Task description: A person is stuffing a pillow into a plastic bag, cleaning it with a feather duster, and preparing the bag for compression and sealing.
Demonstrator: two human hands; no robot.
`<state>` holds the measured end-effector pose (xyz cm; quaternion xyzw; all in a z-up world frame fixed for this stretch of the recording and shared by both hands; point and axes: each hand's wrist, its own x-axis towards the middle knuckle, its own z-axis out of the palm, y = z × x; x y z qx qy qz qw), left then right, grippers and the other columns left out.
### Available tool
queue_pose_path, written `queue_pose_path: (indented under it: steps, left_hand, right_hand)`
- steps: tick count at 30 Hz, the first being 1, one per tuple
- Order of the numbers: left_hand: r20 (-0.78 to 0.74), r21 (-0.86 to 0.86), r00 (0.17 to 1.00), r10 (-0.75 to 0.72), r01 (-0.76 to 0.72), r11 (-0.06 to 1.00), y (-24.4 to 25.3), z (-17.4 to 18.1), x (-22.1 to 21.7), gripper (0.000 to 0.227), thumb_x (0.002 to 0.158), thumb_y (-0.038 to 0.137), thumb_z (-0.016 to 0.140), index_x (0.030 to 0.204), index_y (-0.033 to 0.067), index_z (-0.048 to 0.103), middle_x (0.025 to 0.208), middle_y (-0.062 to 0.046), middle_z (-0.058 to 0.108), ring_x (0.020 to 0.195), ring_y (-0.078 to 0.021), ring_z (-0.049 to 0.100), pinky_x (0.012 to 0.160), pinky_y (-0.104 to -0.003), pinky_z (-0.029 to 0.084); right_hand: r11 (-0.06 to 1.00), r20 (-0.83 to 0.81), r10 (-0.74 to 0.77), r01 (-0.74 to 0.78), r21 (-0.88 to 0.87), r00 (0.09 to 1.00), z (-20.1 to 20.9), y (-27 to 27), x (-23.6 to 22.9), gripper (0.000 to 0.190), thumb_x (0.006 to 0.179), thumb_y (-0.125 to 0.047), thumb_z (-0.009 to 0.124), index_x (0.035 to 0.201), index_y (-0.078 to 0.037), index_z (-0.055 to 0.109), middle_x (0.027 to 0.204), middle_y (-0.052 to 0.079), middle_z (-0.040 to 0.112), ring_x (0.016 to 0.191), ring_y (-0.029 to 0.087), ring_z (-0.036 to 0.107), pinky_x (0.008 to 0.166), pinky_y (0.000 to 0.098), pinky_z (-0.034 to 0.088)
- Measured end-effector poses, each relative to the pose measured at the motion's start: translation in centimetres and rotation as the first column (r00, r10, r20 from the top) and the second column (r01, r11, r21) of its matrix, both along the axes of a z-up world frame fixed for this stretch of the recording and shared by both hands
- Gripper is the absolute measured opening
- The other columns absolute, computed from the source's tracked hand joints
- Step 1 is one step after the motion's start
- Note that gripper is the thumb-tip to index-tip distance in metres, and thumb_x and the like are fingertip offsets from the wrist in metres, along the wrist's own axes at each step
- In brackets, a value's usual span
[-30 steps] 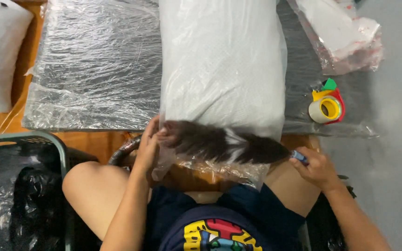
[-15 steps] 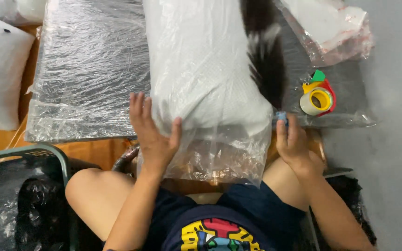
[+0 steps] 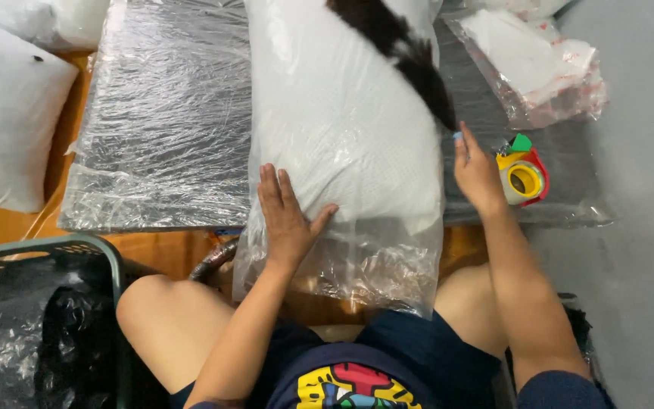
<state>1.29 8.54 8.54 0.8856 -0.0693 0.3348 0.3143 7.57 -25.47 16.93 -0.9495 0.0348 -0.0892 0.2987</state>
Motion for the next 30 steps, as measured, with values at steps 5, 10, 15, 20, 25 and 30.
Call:
queue_pose_path:
  steps: [5, 10, 15, 20, 25, 30]
  left_hand:
    - [0.060, 0.001, 0.998, 0.016, -0.016, 1.000, -0.1, -1.0, 0.2, 0.130, 0.073, 0.059, 0.088, 0.163, 0.0001, 0.015, 0.165, -0.032, 0.018, 0.154, -0.0476, 0.021, 0.123, -0.062, 0.021]
    - [0.074, -0.041, 0.996, 0.046, -0.043, 0.998, 0.1, -3.0, 0.4, 0.126, 0.074, 0.060, 0.086, 0.161, -0.0024, 0.018, 0.163, -0.033, 0.021, 0.151, -0.0497, 0.025, 0.121, -0.062, 0.026]
    - [0.076, -0.046, 0.997, 0.025, -0.021, 0.999, 0.2, -3.1, 0.3, 0.126, 0.075, 0.058, 0.086, 0.161, -0.0028, 0.016, 0.163, -0.035, 0.020, 0.151, -0.0513, 0.024, 0.121, -0.063, 0.025]
    - [0.098, -0.003, 0.994, 0.043, -0.043, 0.999, 0.0, -3.8, 0.7, 0.128, 0.072, 0.061, 0.085, 0.160, -0.0035, 0.017, 0.161, -0.036, 0.022, 0.150, -0.0518, 0.027, 0.120, -0.063, 0.026]
    - [0.058, 0.033, 0.998, 0.031, -0.033, 0.999, 0.3, -3.1, 0.0, 0.125, 0.082, 0.063, 0.078, 0.163, 0.0038, 0.004, 0.166, -0.028, 0.010, 0.155, -0.0456, 0.017, 0.126, -0.061, 0.021]
    - [0.034, 0.090, 0.999, 0.038, -0.040, 0.995, 0.4, -3.3, 0.3, 0.124, 0.089, 0.068, 0.069, 0.165, 0.0118, -0.011, 0.171, -0.020, -0.002, 0.160, -0.0404, 0.009, 0.131, -0.059, 0.020]
  right_hand:
    - [0.980, 0.091, -0.032, 0.049, -0.192, 0.995, 1.4, -1.7, 5.0, 0.046, 0.113, -0.032, 0.042, 0.151, -0.008, 0.055, 0.124, 0.030, 0.068, 0.111, 0.050, 0.065, 0.095, 0.0599, 0.049]
    - [0.962, 0.142, 0.106, -0.066, -0.266, 0.984, 4.0, 1.7, 5.4, 0.049, 0.108, -0.033, 0.053, 0.154, -0.016, 0.052, 0.112, 0.031, 0.071, 0.104, 0.050, 0.068, 0.087, 0.0611, 0.053]
    - [0.973, 0.386, 0.122, -0.034, -0.227, 0.914, 4.8, 1.1, 6.3, 0.043, 0.106, -0.015, 0.058, 0.144, 0.006, 0.060, 0.115, 0.041, 0.068, 0.104, 0.058, 0.064, 0.086, 0.0630, 0.052]
    - [0.851, 0.266, 0.419, -0.274, -0.447, 0.868, 7.1, 6.7, 3.1, 0.041, 0.108, -0.042, 0.056, 0.146, -0.028, 0.064, 0.109, 0.013, 0.077, 0.098, 0.035, 0.073, 0.081, 0.0474, 0.059]
    - [0.834, 0.067, 0.281, -0.209, -0.511, 0.957, 8.0, 6.3, 8.0, 0.044, 0.109, -0.047, 0.044, 0.148, -0.031, 0.058, 0.106, 0.018, 0.075, 0.093, 0.047, 0.069, 0.079, 0.0578, 0.054]
    - [0.792, 0.367, 0.181, 0.086, -0.604, 0.913, 8.7, 6.4, 8.5, 0.040, 0.108, -0.032, 0.057, 0.144, -0.015, 0.063, 0.090, 0.021, 0.074, 0.071, 0.043, 0.070, 0.061, 0.0513, 0.054]
